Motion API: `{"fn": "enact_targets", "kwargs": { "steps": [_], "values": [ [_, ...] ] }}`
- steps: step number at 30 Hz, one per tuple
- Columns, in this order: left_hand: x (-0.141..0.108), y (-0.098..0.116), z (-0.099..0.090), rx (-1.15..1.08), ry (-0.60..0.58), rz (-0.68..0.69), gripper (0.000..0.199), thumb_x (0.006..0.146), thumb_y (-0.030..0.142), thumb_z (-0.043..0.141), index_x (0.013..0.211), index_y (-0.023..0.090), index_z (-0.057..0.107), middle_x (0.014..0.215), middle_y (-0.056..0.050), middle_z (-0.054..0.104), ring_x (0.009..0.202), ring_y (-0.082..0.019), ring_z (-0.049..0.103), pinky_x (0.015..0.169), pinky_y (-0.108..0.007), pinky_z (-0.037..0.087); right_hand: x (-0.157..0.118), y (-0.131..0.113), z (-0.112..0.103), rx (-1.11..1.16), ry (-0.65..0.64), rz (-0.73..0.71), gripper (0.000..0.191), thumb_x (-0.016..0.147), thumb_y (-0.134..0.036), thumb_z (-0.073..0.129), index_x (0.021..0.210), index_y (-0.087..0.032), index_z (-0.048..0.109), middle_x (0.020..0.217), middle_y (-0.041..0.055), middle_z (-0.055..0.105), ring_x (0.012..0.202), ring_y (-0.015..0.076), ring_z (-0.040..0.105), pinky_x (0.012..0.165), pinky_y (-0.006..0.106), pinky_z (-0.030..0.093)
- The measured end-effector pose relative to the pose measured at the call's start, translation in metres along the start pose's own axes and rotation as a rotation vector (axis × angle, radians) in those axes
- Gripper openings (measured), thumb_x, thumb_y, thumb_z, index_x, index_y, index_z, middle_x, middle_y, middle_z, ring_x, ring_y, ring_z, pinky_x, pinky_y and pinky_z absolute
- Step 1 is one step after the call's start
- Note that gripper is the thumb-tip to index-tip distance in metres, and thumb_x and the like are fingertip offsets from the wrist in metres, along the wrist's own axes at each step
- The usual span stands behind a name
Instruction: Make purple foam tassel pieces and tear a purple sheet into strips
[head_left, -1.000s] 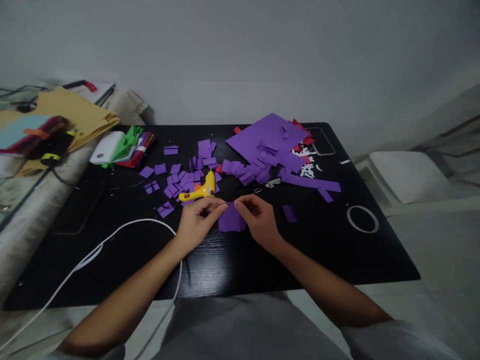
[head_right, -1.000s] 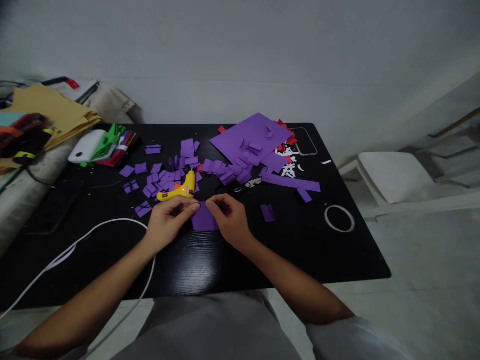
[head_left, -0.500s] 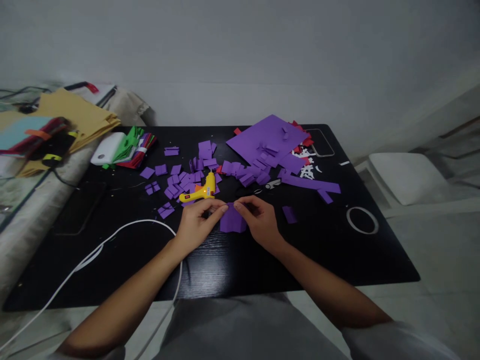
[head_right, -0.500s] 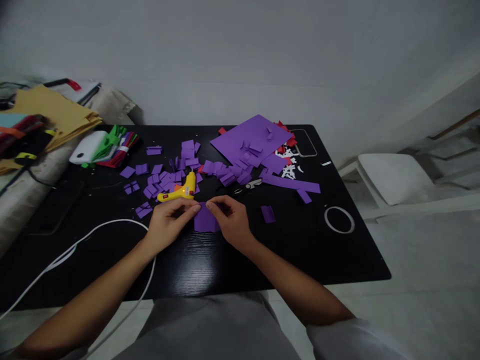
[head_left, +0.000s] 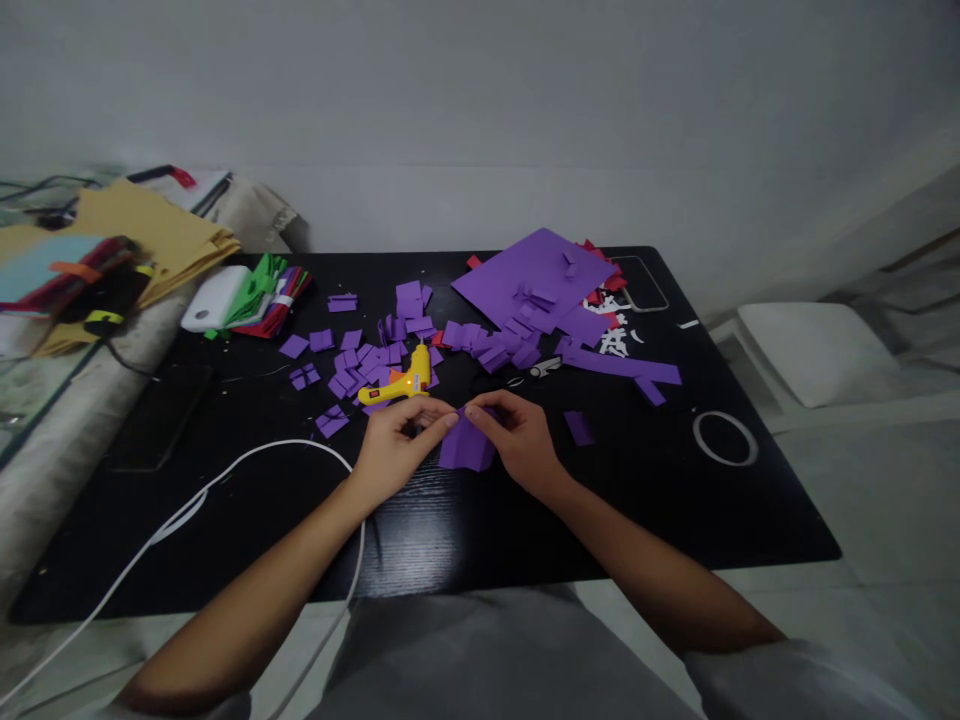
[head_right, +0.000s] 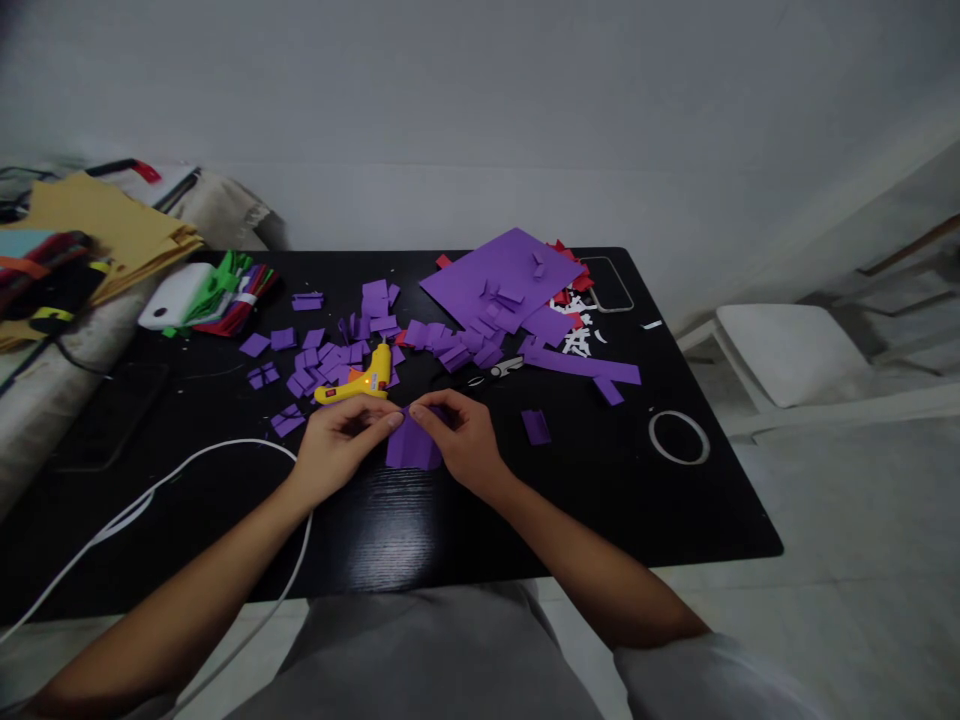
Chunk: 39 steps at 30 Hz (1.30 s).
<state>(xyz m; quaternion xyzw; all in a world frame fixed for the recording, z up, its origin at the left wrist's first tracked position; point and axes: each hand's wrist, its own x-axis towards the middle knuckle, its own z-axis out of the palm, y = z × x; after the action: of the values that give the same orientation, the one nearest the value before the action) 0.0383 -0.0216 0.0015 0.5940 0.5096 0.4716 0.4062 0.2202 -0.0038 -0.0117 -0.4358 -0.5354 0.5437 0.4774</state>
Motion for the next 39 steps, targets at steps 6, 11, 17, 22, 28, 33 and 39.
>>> {"fn": "enact_targets", "kwargs": {
  "steps": [6, 11, 17, 22, 28, 33, 39],
  "values": [
    [0.0, 0.003, 0.002, -0.027, 0.005, -0.006, 0.014, 0.083, 0.031, 0.077, 0.085, 0.017, 0.076, 0.076, -0.002, 0.074, 0.067, -0.013, 0.066, 0.067, -0.024, 0.055, -0.001, -0.001, 0.002, 0.055, -0.008, 0.038, 0.019, 0.081, -0.038, 0.078, 0.084, -0.02, 0.075, 0.084, 0.0019, 0.075, 0.079, 0.0174, 0.068, 0.078, 0.03, 0.056],
    [0.001, -0.001, 0.0, -0.031, 0.003, -0.015, 0.013, 0.083, 0.03, 0.075, 0.083, 0.016, 0.074, 0.073, -0.001, 0.071, 0.064, -0.012, 0.062, 0.064, -0.023, 0.052, 0.0, -0.001, 0.001, 0.063, 0.034, 0.065, 0.021, 0.081, -0.04, 0.078, 0.085, -0.02, 0.075, 0.084, 0.0018, 0.075, 0.077, 0.0172, 0.067, 0.075, 0.03, 0.055],
    [0.003, -0.003, -0.005, 0.016, -0.018, 0.015, 0.012, 0.09, 0.028, 0.068, 0.087, 0.017, 0.071, 0.076, 0.0, 0.068, 0.068, -0.011, 0.061, 0.067, -0.022, 0.05, 0.003, -0.003, -0.001, 0.026, 0.077, 0.044, 0.02, 0.081, -0.039, 0.078, 0.085, -0.02, 0.076, 0.084, 0.0022, 0.075, 0.076, 0.0173, 0.066, 0.074, 0.03, 0.054],
    [-0.001, -0.002, 0.002, 0.023, -0.064, -0.007, 0.013, 0.091, 0.029, 0.067, 0.091, 0.017, 0.07, 0.08, 0.0, 0.068, 0.07, -0.012, 0.061, 0.067, -0.022, 0.049, 0.0, 0.0, 0.002, 0.006, 0.006, 0.008, 0.018, 0.082, -0.038, 0.076, 0.085, -0.02, 0.076, 0.085, 0.0027, 0.077, 0.08, 0.0183, 0.069, 0.078, 0.031, 0.056],
    [-0.002, -0.007, 0.005, 0.022, -0.055, 0.013, 0.013, 0.091, 0.029, 0.067, 0.086, 0.017, 0.07, 0.076, 0.001, 0.066, 0.068, -0.011, 0.059, 0.065, -0.022, 0.047, 0.0, 0.005, 0.003, 0.014, -0.048, 0.029, 0.016, 0.08, -0.037, 0.077, 0.082, -0.02, 0.075, 0.083, 0.0024, 0.075, 0.078, 0.018, 0.068, 0.075, 0.03, 0.055],
    [-0.001, -0.011, 0.004, 0.033, -0.051, 0.007, 0.013, 0.091, 0.03, 0.066, 0.087, 0.017, 0.069, 0.077, 0.0, 0.066, 0.07, -0.012, 0.06, 0.067, -0.023, 0.047, 0.004, 0.008, 0.002, 0.041, -0.048, 0.056, 0.018, 0.079, -0.037, 0.077, 0.078, -0.02, 0.073, 0.076, 0.0008, 0.071, 0.07, 0.0157, 0.063, 0.069, 0.028, 0.052],
    [0.002, -0.013, 0.005, 0.089, -0.066, 0.006, 0.017, 0.091, 0.033, 0.065, 0.085, 0.017, 0.069, 0.074, 0.0, 0.064, 0.067, -0.012, 0.058, 0.064, -0.024, 0.046, 0.008, 0.013, 0.004, 0.062, -0.095, 0.048, 0.016, 0.077, -0.034, 0.076, 0.076, -0.02, 0.071, 0.074, 0.0003, 0.069, 0.069, 0.0152, 0.062, 0.069, 0.028, 0.051]
  ]
}}
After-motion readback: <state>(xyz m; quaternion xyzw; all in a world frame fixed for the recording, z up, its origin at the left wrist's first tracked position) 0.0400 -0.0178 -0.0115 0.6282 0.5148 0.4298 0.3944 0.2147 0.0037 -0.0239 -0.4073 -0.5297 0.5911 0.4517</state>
